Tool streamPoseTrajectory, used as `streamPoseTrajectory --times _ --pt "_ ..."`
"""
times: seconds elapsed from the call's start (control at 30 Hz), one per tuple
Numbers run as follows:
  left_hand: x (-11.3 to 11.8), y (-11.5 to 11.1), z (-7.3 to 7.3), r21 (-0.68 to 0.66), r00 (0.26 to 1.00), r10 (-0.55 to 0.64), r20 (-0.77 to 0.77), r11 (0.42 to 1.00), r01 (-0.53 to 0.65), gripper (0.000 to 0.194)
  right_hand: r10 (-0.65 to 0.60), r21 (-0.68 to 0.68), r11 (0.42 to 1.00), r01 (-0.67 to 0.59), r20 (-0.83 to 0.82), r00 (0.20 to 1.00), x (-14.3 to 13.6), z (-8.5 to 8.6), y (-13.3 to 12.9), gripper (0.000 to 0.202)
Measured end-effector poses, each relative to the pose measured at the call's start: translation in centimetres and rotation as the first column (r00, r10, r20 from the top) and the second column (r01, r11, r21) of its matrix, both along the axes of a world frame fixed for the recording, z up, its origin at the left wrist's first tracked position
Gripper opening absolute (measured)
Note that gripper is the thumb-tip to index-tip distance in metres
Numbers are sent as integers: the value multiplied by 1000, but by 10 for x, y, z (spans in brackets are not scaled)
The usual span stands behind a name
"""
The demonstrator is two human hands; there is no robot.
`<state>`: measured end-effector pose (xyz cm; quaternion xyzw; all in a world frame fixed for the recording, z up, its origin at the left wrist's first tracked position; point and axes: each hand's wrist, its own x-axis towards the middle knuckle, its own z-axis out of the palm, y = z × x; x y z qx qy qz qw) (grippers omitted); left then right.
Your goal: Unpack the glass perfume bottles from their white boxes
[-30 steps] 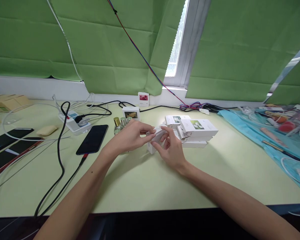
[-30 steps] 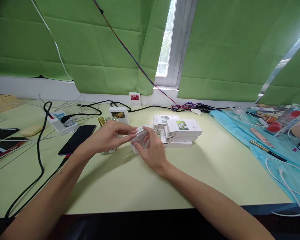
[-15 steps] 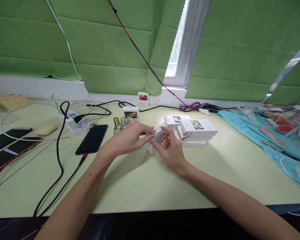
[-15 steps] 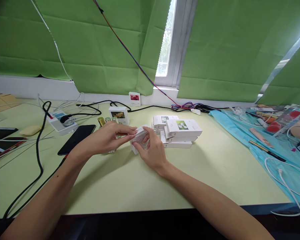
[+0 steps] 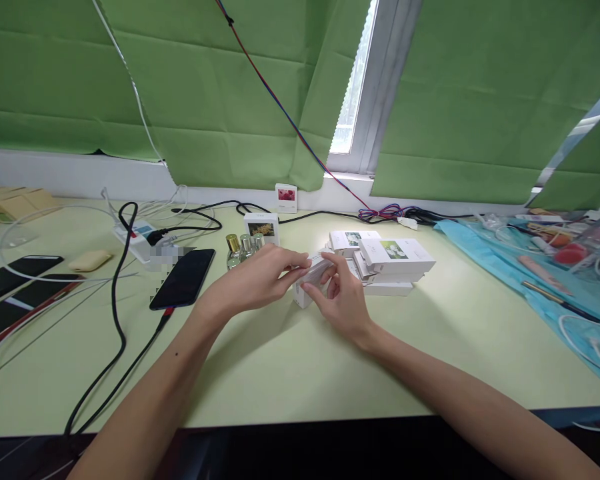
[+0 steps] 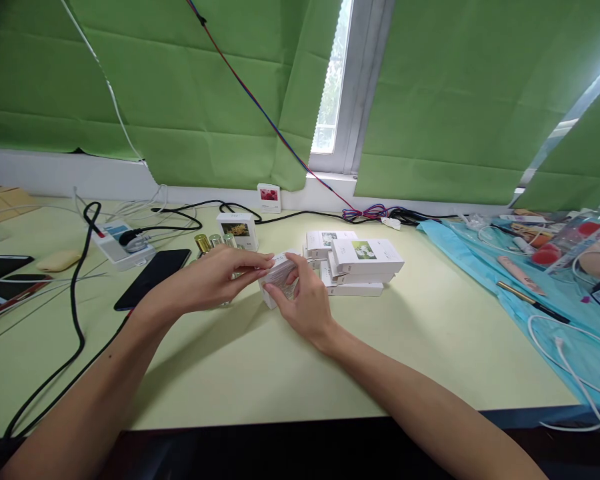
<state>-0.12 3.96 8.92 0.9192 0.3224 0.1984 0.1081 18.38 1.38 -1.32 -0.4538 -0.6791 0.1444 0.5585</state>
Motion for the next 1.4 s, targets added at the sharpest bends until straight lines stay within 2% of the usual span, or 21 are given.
streamPoseTrajectory --times 0.9,1.07,1.23,1.4 --pt "8 0 -10 56 994 98 51 993 -101 25 -7 -45 999 6 -14 1000 1 2 0 54" --pt "12 -3 -11 15 984 176 32 984 -177 24 1 -66 998 -3 -33 999 1 3 0 59" --pt "17 -5 -14 -26 967 242 77 970 -241 21 9 -83 996 -14 -62 998 1 3 1 63" --pt "22 -6 -13 18 979 186 79 982 -188 25 10 -90 996 -16 -73 997 1 3 1 64"
